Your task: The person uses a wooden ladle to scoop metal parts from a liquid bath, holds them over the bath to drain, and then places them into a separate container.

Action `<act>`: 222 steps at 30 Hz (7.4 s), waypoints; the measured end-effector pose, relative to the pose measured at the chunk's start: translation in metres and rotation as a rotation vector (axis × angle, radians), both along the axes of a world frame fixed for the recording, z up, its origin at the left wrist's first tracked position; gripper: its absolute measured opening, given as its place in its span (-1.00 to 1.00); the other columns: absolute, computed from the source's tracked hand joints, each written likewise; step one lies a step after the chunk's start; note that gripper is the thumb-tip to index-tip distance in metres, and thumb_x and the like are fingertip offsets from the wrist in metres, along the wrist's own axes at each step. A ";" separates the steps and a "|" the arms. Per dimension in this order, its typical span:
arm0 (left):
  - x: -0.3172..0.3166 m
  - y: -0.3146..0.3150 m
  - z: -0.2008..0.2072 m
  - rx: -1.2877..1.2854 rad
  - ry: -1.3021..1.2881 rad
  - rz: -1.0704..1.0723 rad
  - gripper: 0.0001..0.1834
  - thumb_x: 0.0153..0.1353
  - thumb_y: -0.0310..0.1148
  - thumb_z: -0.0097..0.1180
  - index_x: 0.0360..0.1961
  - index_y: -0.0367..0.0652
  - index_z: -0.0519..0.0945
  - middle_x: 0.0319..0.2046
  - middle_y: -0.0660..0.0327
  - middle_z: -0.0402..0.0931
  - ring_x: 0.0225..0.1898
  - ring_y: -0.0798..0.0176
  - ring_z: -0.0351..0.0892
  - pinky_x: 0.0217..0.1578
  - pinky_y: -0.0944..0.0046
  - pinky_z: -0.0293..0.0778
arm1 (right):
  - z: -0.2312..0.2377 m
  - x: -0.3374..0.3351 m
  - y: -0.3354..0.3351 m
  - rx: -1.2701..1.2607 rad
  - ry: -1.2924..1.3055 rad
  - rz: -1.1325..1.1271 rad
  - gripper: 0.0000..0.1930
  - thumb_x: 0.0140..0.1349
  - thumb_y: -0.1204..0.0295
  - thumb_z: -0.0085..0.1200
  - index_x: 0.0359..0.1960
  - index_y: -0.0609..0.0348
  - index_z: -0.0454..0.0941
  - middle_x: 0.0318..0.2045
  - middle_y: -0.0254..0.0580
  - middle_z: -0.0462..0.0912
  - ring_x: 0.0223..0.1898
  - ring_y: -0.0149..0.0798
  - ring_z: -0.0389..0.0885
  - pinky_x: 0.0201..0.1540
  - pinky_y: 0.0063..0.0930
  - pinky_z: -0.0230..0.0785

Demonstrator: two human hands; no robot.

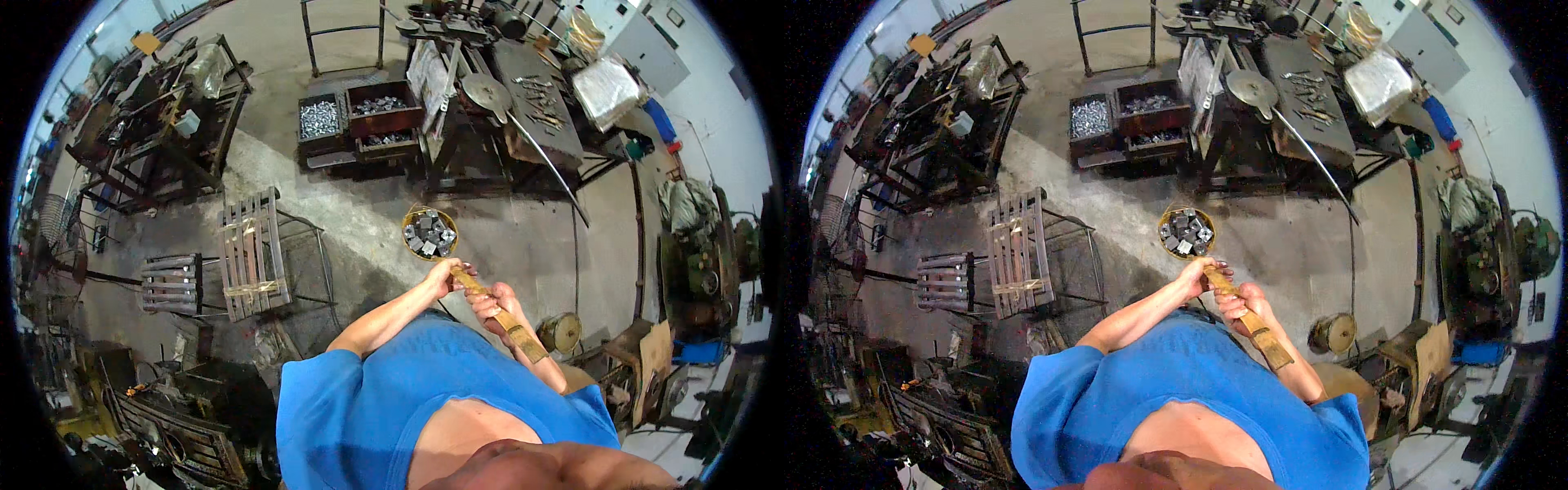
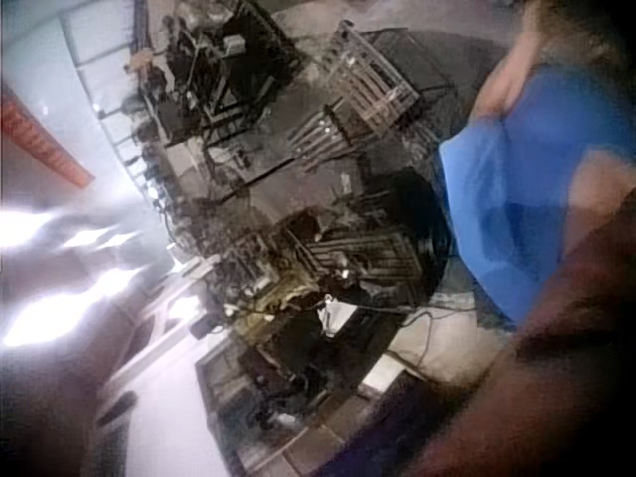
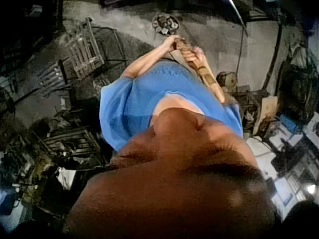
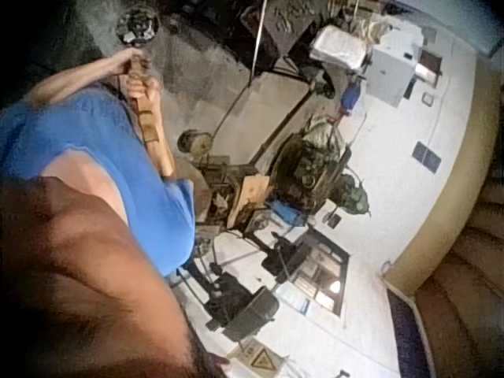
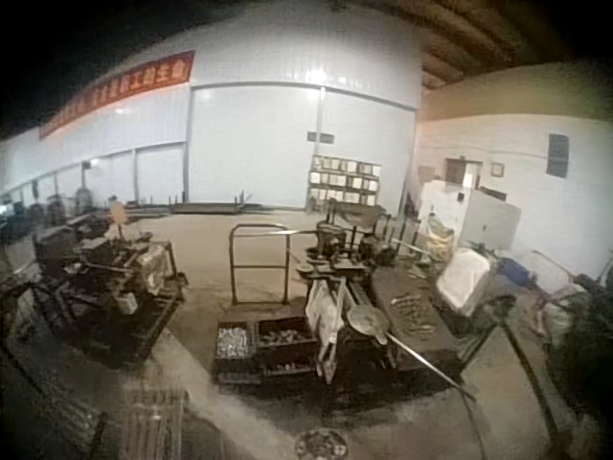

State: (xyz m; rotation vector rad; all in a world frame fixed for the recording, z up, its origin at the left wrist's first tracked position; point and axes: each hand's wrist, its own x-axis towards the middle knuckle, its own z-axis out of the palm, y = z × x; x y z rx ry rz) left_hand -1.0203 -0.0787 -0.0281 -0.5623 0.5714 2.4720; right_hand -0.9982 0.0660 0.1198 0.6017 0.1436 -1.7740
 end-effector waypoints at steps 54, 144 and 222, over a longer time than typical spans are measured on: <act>-0.090 -0.457 -0.059 -0.953 -0.695 0.582 -0.73 0.12 -0.50 -0.06 -0.15 -0.40 0.45 -0.44 0.09 0.55 -0.50 0.32 0.53 -0.51 0.39 0.38 | -0.244 -0.630 -0.492 1.469 1.809 0.744 -0.64 -0.26 0.41 0.02 -0.41 0.48 0.43 -0.37 0.36 0.51 -0.22 0.23 0.49 -0.15 -0.11 0.34; 0.509 0.291 -0.047 -0.488 -1.696 1.669 -0.68 0.12 -0.45 -0.03 -0.10 -0.37 0.47 -0.34 0.07 0.55 -0.40 0.25 0.53 -0.38 0.25 0.41 | -0.176 0.323 -0.422 -0.075 1.581 1.157 -0.78 0.05 0.43 -0.07 -0.72 0.10 0.28 -0.81 -0.38 0.19 -0.80 -0.44 0.13 -0.74 -0.44 -0.01; 1.163 -0.425 -0.014 -1.893 -1.114 0.038 -0.29 -0.24 -0.24 0.09 0.08 -0.13 0.30 0.01 -0.01 0.32 -0.01 -0.04 0.41 -0.07 0.06 0.40 | 0.064 0.754 -0.118 0.376 0.868 0.942 -0.56 -0.20 0.29 -0.03 -0.25 0.31 0.38 -0.75 -0.45 0.17 -0.82 -0.61 0.05 -0.81 -0.71 -0.13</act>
